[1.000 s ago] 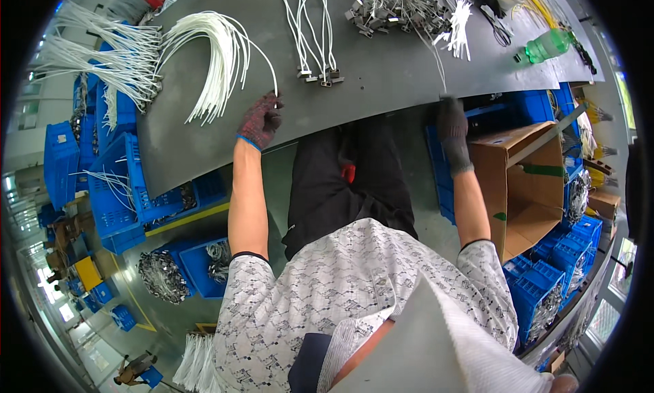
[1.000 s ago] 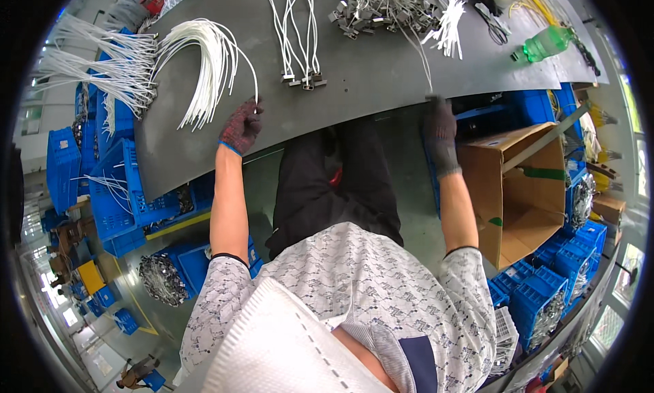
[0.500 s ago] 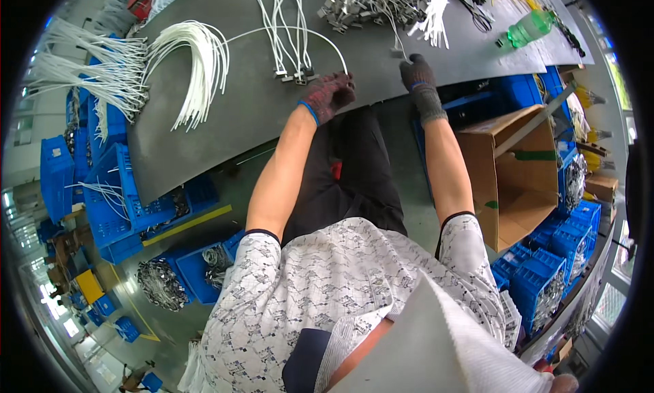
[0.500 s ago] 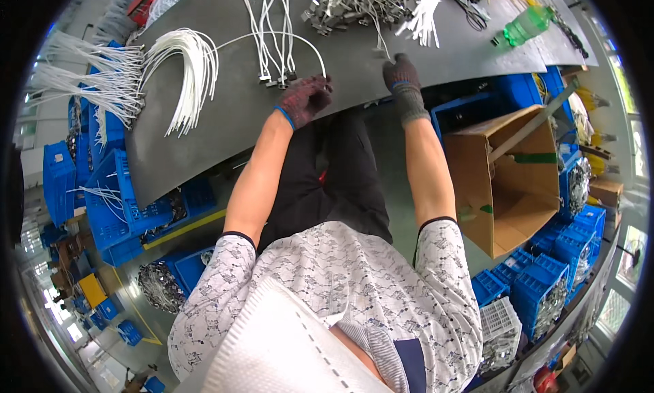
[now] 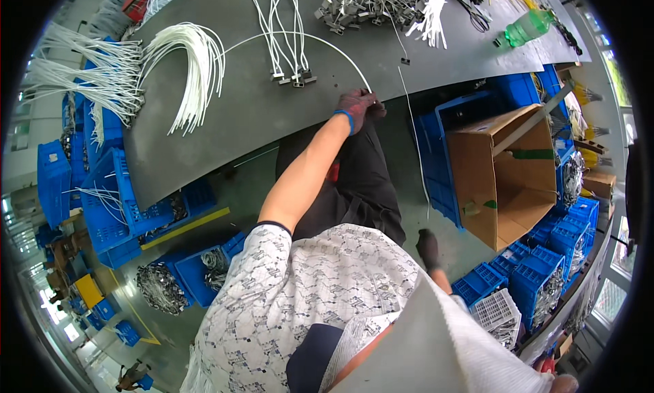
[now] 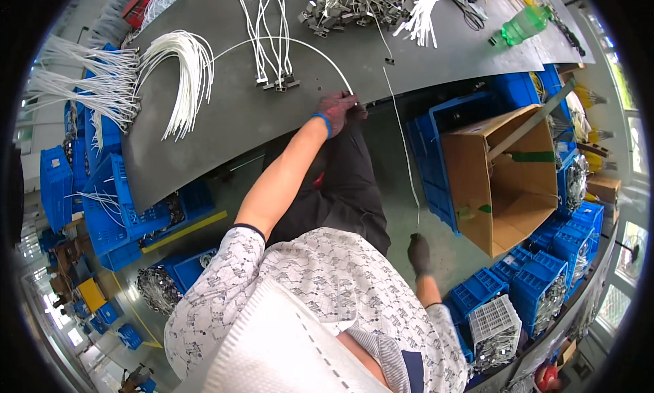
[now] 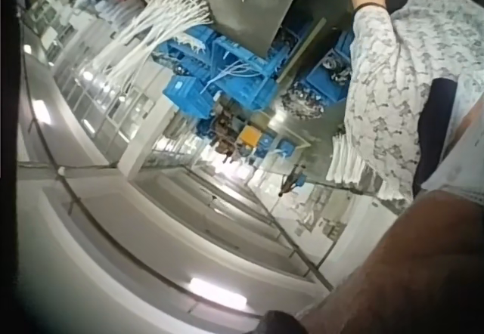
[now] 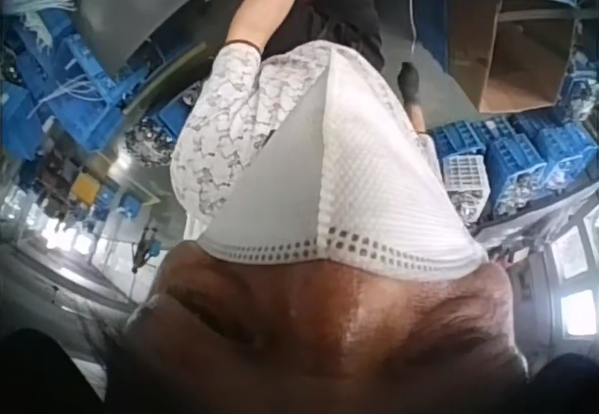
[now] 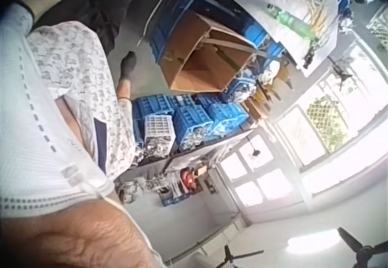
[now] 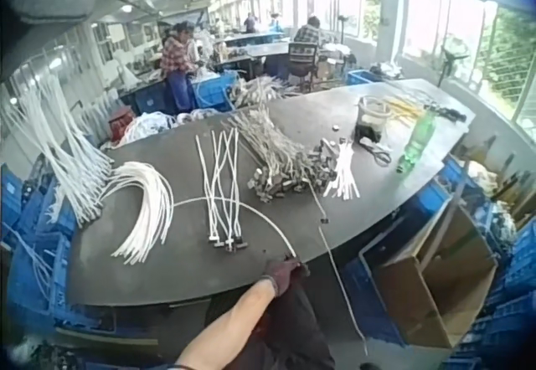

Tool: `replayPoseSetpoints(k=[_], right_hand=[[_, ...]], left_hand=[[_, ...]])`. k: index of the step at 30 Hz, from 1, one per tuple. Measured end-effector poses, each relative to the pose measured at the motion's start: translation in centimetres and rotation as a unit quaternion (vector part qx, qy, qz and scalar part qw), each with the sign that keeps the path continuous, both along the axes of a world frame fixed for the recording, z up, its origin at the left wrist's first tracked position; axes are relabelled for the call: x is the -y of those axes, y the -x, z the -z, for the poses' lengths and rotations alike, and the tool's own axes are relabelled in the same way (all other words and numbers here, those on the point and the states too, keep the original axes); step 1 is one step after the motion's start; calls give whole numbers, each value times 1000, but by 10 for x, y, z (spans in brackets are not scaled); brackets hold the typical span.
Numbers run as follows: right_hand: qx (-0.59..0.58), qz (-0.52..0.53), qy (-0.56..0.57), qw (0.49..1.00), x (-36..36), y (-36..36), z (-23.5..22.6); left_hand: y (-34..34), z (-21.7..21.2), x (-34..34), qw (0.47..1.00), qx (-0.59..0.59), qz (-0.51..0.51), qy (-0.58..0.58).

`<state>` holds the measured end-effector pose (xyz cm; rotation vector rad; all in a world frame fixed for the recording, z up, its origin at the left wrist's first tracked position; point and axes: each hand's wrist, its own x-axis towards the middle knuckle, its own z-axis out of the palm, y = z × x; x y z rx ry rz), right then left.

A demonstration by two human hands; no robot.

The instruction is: The recorder is sorting and bundling white electrical wires at a workbench on a production floor.

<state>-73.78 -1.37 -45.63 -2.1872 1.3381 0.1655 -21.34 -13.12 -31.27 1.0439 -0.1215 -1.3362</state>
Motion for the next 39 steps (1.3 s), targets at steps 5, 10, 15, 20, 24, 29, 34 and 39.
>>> replayPoseSetpoints(k=[5,10,15,20,24,29,34,39], right_hand=[[84,151,-32,984,-40,-33,-23],[31,27,44,998,18,-99,-52],[-35,29,37,998,45,-108,-71],[-11,1,42,999,39,-106,-61],[4,-37,37,999,34,-114,-53],[20,-103,-10,994,45,-116,-79],[440,55,-29,896,82,-304,-213],[429,141,-147,880,103,-331,-221]], left_hand=[[56,-4,32,997,57,-57,-21],[24,-71,43,958,133,-242,79],[-58,-124,28,868,295,-376,131],[-45,-139,-12,908,343,-240,26],[-29,-19,-45,830,556,17,37],[-10,-56,-46,942,336,1,-12],[5,-42,-43,961,272,23,42],[-7,-76,-55,991,106,31,73]])
